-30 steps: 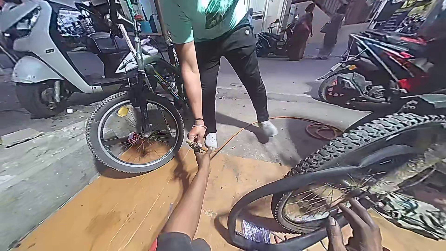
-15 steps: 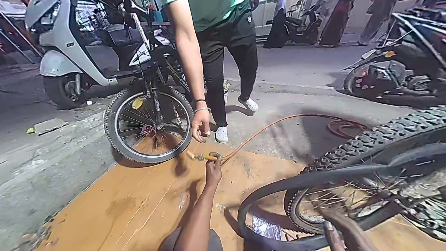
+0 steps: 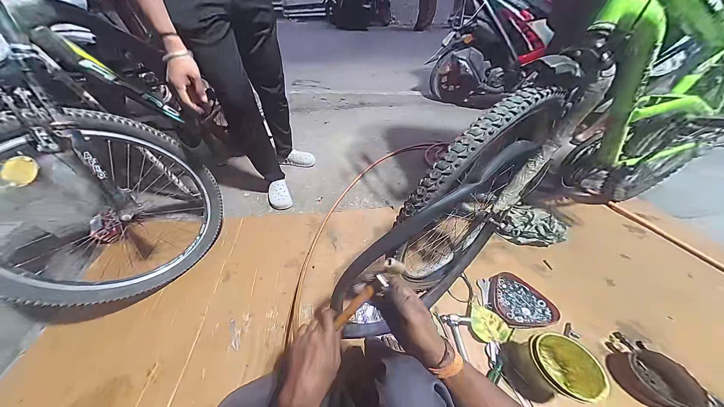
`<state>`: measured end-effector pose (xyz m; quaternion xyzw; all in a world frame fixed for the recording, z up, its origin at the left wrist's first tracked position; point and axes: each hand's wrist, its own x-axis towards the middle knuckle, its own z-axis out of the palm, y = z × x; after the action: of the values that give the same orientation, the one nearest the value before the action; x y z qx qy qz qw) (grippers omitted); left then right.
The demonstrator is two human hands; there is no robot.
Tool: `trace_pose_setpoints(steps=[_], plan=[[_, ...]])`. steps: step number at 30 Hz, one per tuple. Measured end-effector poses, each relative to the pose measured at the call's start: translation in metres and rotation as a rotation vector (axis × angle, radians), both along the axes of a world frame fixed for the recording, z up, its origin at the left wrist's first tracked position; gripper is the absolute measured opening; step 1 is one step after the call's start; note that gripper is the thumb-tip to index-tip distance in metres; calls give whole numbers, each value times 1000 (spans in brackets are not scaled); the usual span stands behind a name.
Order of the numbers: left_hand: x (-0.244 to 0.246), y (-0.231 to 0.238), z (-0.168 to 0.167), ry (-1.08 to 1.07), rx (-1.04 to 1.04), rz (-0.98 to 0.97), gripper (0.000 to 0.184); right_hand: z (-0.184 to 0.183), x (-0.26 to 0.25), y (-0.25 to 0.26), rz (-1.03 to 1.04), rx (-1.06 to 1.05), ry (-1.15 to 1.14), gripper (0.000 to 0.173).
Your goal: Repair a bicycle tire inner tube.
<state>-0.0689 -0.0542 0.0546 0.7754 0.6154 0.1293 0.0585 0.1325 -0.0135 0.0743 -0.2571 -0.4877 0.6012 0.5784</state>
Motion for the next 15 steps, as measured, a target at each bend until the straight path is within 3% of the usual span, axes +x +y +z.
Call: trace_pose_setpoints(steps=[3, 5, 10, 15], plan=[[14, -1, -16, -59, -179, -263, 40, -15, 7, -5, -255, -152, 191, 36], [26, 1, -25, -37, -352, -362, 43, -23, 19, -17, -318, -179, 226, 42], [66, 18, -48, 46, -360, -283, 48, -38, 36, -39, -618, -395, 387, 59], [110, 25, -75, 178, -635, -356, 43, -68, 60, -43, -847, -581, 204, 48]])
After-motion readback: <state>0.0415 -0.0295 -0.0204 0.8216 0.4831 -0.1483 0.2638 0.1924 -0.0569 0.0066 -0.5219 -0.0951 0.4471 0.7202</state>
